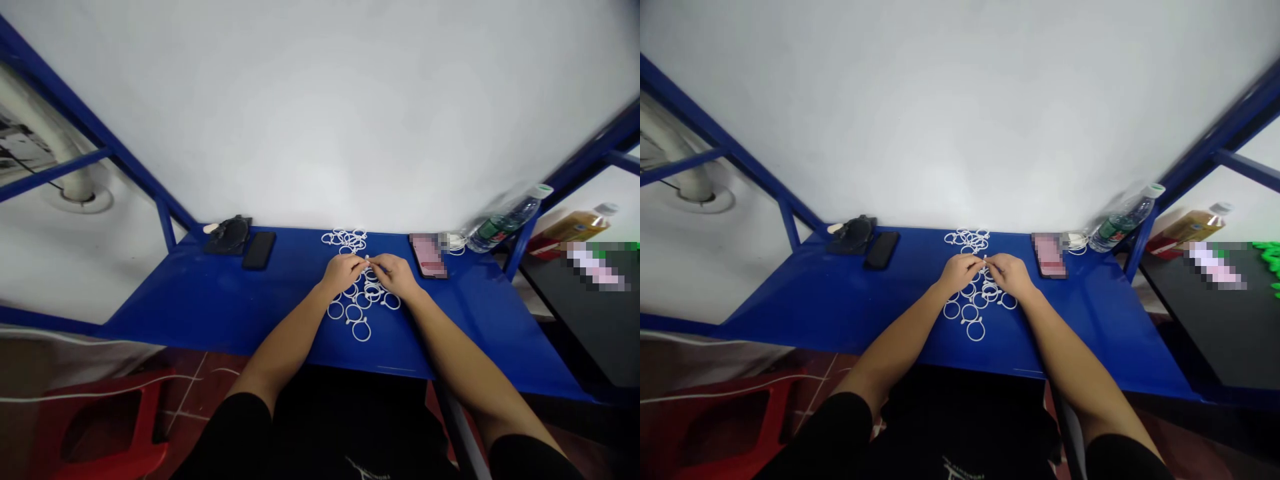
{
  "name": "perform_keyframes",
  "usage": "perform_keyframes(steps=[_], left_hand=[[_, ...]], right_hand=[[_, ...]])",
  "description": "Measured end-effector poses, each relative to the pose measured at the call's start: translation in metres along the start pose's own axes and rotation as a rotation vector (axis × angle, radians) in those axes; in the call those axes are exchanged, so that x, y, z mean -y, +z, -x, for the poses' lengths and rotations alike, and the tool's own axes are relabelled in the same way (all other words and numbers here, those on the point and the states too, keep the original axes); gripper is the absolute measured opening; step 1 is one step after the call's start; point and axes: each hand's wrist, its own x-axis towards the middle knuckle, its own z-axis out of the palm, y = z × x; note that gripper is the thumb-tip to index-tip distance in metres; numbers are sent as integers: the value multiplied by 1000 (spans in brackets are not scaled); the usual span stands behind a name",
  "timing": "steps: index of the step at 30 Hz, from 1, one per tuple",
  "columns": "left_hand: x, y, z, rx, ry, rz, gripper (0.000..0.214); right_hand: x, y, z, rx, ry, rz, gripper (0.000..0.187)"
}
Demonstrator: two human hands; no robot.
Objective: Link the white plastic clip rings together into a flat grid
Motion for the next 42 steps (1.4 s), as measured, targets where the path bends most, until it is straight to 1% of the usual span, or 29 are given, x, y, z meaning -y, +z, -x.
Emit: perform_keyframes(steps=[3, 5, 10, 14, 19, 24, 29, 31, 34, 36, 39, 41, 42], left_hand=[[4, 1, -1, -44, -77, 57, 19], [5, 1, -2, -56, -99, 68, 19], [2, -1, -3, -21, -63, 46, 15], [-2, -1, -3, -16, -45, 28, 14], [-2, 1, -2, -29, -65, 17, 13], [1, 1, -2, 11, -26, 12, 15], [1, 2, -1, 28, -16, 3, 17], [0, 2, -1, 28, -5, 7, 18], [3, 1, -2, 6, 6, -3, 18], [6, -1, -3, -31, -20, -38, 18], [14, -5, -5, -68, -123, -143, 18], [19, -7, -5, -40, -214, -228, 20], [21, -7, -5, -13, -255, -266, 21]], right_hand=[[1, 0, -1, 15, 2, -5, 27], [2, -1, -1, 25, 11, -10, 27], [5, 0, -2, 34, 59, 14, 28], [5, 0, -1, 8, 107, 29, 27], [5, 1, -1, 4, 91, 11, 25], [5, 2, -1, 31, 99, -18, 25], [6, 1, -1, 44, 113, -25, 24], [5, 2, 0, 27, 103, -13, 24], [5, 1, -1, -59, 89, 21, 22], [4, -2, -2, -121, 83, 35, 21], [0, -7, -4, -168, 103, 68, 19], [-6, -7, -3, -168, 151, 107, 19], [-10, -6, -3, -144, 176, 124, 20]])
